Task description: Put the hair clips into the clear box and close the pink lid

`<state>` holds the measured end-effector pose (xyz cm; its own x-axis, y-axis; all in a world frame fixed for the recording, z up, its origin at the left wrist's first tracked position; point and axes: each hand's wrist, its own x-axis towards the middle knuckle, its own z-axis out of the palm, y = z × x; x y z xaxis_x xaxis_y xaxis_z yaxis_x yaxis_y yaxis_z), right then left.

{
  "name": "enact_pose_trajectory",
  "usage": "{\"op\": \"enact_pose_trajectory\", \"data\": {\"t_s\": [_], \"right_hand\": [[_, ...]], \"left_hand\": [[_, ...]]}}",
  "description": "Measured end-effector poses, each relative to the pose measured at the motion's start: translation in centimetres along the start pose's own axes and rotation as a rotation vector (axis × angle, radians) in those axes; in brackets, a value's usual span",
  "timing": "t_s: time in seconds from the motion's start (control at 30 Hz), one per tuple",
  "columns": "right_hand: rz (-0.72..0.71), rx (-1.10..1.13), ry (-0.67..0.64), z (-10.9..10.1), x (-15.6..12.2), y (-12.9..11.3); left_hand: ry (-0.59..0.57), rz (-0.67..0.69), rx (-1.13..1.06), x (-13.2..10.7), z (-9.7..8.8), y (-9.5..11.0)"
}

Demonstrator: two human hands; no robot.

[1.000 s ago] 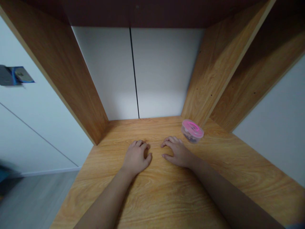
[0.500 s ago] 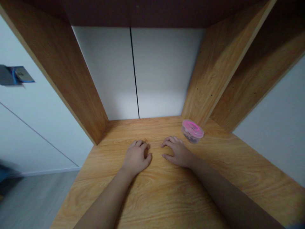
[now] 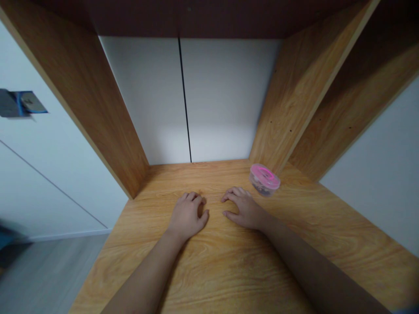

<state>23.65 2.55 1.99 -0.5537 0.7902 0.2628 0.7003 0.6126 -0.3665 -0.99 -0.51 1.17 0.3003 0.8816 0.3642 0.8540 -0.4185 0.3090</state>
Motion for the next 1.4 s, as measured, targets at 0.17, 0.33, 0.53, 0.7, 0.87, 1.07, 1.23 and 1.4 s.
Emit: {"op": "enact_pose_trajectory", "data": {"t_s": [0.17, 0.33, 0.53, 0.7, 0.87, 1.07, 1.23, 1.4], "right_hand": [[-0.006, 0.004, 0.001, 0.0, 0.0, 0.1], [-0.007, -0.002, -0.004, 0.0, 0.0, 0.1], [-0.004, -0.018, 0.024, 0.1, 0.0, 0.5], [0.026, -0.117, 0.189, -0.5, 0.4, 1.2], [0.178, -0.315, 0.589, -2.3, 0.4, 2.5], [0.483, -0.466, 0.705, -3.5, -0.2, 4.4], [0.562, -0.523, 0.601, -3.3, -0.5, 5.0], [0.546, -0.478, 0.599, -3.0, -0.6, 5.6]], "left_hand": [[-0.007, -0.003, -0.001, 0.0, -0.1, 0.1], [-0.014, -0.007, -0.006, 0.1, -0.1, 0.1], [-0.037, -0.024, 0.02, 0.1, -0.2, 0.3], [-0.053, -0.034, 0.015, 0.2, -0.5, 0.4], [-0.044, -0.036, 0.009, 0.1, -0.5, 0.3], [-0.03, -0.025, 0.0, 0.1, -0.3, 0.2], [-0.023, -0.021, 0.004, 0.0, -0.2, 0.1], [-0.021, -0.016, 0.005, 0.0, -0.2, 0.1]]}}
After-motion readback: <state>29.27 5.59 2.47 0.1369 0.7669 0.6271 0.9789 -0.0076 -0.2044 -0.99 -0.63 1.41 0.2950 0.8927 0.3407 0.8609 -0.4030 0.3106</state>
